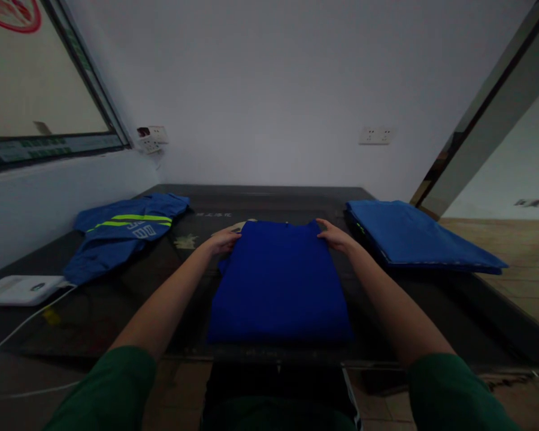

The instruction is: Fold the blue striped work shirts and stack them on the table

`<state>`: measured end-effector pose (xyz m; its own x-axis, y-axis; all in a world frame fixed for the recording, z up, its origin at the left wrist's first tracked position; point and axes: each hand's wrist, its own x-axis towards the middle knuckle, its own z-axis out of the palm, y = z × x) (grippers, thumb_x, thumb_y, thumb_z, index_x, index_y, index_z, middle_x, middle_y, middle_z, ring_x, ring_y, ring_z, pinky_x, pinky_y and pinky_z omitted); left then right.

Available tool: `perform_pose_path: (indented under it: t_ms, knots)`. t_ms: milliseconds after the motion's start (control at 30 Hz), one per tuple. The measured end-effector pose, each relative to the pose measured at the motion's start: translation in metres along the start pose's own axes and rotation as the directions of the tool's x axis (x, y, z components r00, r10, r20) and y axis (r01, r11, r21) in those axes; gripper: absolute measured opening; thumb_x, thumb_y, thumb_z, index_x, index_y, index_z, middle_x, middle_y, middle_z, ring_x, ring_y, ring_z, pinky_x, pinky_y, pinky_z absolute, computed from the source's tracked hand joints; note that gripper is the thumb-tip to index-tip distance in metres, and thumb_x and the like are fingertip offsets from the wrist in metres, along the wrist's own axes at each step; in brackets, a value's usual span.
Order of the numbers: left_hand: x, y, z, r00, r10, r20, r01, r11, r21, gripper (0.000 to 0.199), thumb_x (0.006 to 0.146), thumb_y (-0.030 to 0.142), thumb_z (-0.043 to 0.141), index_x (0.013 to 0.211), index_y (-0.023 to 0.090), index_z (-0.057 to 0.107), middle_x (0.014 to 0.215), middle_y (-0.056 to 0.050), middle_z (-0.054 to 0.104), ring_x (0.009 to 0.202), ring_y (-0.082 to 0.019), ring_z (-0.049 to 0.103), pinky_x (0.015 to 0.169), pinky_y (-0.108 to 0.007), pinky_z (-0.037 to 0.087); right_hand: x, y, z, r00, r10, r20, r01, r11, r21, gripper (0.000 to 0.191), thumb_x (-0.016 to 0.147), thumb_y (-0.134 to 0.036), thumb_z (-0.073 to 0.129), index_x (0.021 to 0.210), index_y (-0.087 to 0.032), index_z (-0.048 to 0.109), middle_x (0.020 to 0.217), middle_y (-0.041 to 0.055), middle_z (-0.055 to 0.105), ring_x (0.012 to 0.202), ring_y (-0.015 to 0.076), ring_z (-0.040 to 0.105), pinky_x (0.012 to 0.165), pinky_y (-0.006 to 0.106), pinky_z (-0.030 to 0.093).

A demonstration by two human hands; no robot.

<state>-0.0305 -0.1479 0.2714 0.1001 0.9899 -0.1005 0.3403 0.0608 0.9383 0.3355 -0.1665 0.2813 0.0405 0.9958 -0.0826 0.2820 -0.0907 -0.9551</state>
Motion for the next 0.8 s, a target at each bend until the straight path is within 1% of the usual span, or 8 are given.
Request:
perform_pose_path:
  t_ms: [100, 200, 267, 367, 533, 600, 667, 800]
  knots:
    - [0.006, 0.007, 0.0, 1.0, -0.01, -0.025, 0.011, 0.999, 0.039, 0.011, 0.076, 0.022, 0.06, 0.067, 0.016, 0.06, 0.058, -0.001, 0.059, 0.054, -0.012, 0.055, 0.054, -0.021, 0.043, 0.006, -0.013, -0.002, 0.985, -0.175, -0.001, 0.174, 0.981, -0.082, 0.074, 0.066, 0.003, 0.052, 0.135, -0.024, 0.048, 0.098, 0.0049, 0.069, 0.072, 0.0162, 0.065, 0.069, 0.032, 0.055]
    - [0.012, 0.014, -0.009, 0.992, 0.044, -0.119, -0.032, 0.995, 0.098, 0.018, 0.08, 0.025, 0.055, 0.064, 0.017, 0.055, 0.053, 0.003, 0.05, 0.048, -0.009, 0.047, 0.05, -0.019, 0.036, 0.017, -0.023, 0.001, 0.905, -0.413, -0.102, 0.37, 0.882, -0.293, 0.061, 0.066, 0.004, 0.052, 0.12, -0.022, 0.061, 0.114, 0.0044, 0.066, 0.096, 0.0182, 0.063, 0.088, 0.034, 0.05]
    - [0.016, 0.014, -0.017, 0.977, 0.083, -0.197, -0.051, 0.986, 0.161, 0.019, 0.08, 0.027, 0.055, 0.064, 0.017, 0.054, 0.053, 0.004, 0.048, 0.049, -0.01, 0.046, 0.05, -0.019, 0.033, 0.023, -0.022, 0.006, 0.848, -0.498, -0.182, 0.379, 0.809, -0.449, 0.057, 0.069, 0.002, 0.055, 0.12, -0.021, 0.062, 0.12, 0.0048, 0.063, 0.105, 0.019, 0.059, 0.096, 0.035, 0.045]
    - [0.021, 0.004, -0.02, 0.954, 0.097, -0.284, -0.019, 0.964, 0.265, 0.018, 0.075, 0.024, 0.062, 0.061, 0.017, 0.054, 0.055, 0.002, 0.051, 0.058, -0.013, 0.052, 0.054, -0.021, 0.035, 0.025, -0.006, 0.02, 0.845, -0.47, -0.256, 0.29, 0.804, -0.518, 0.05, 0.074, -0.003, 0.058, 0.121, -0.019, 0.061, 0.115, 0.0084, 0.064, 0.106, 0.0211, 0.058, 0.099, 0.039, 0.043]
    - [0.03, -0.02, -0.006, 0.93, 0.094, -0.355, 0.042, 0.933, 0.357, 0.013, 0.068, 0.02, 0.068, 0.061, 0.016, 0.058, 0.07, -0.006, 0.064, 0.079, -0.021, 0.062, 0.067, -0.025, 0.042, 0.024, 0.022, 0.038, 0.863, -0.402, -0.305, 0.19, 0.819, -0.541, 0.041, 0.077, -0.006, 0.058, 0.116, -0.017, 0.063, 0.111, 0.0136, 0.061, 0.105, 0.0256, 0.059, 0.095, 0.043, 0.043]
    - [0.033, -0.023, -0.004, 0.93, 0.093, -0.355, 0.04, 0.936, 0.35, 0.01, 0.07, 0.022, 0.068, 0.07, 0.016, 0.061, 0.077, -0.008, 0.067, 0.083, -0.021, 0.063, 0.068, -0.025, 0.044, 0.026, 0.025, 0.034, 0.866, -0.384, -0.321, 0.169, 0.828, -0.535, 0.042, 0.077, -0.009, 0.06, 0.118, -0.018, 0.061, 0.113, 0.0137, 0.058, 0.105, 0.0252, 0.058, 0.093, 0.041, 0.044]
    - [0.034, -0.025, -0.007, 0.94, 0.074, -0.333, 0.042, 0.945, 0.325, 0.014, 0.073, 0.028, 0.068, 0.079, 0.016, 0.063, 0.077, -0.007, 0.067, 0.078, -0.02, 0.063, 0.065, -0.024, 0.045, 0.028, 0.026, 0.025, 0.873, -0.357, -0.332, 0.147, 0.842, -0.519, 0.044, 0.076, -0.013, 0.062, 0.12, -0.017, 0.058, 0.108, 0.0123, 0.059, 0.099, 0.023, 0.06, 0.089, 0.038, 0.046]
    - [0.032, -0.028, -0.015, 0.969, 0.022, -0.248, 0.044, 0.964, 0.261, 0.021, 0.078, 0.034, 0.063, 0.075, 0.014, 0.064, 0.062, -0.004, 0.062, 0.06, -0.016, 0.059, 0.056, -0.023, 0.044, 0.024, 0.028, 0.01, 0.915, -0.291, -0.28, 0.134, 0.873, -0.47, 0.041, 0.073, -0.012, 0.063, 0.114, -0.017, 0.06, 0.078, 0.0019, 0.062, 0.07, 0.0147, 0.059, 0.069, 0.028, 0.05]
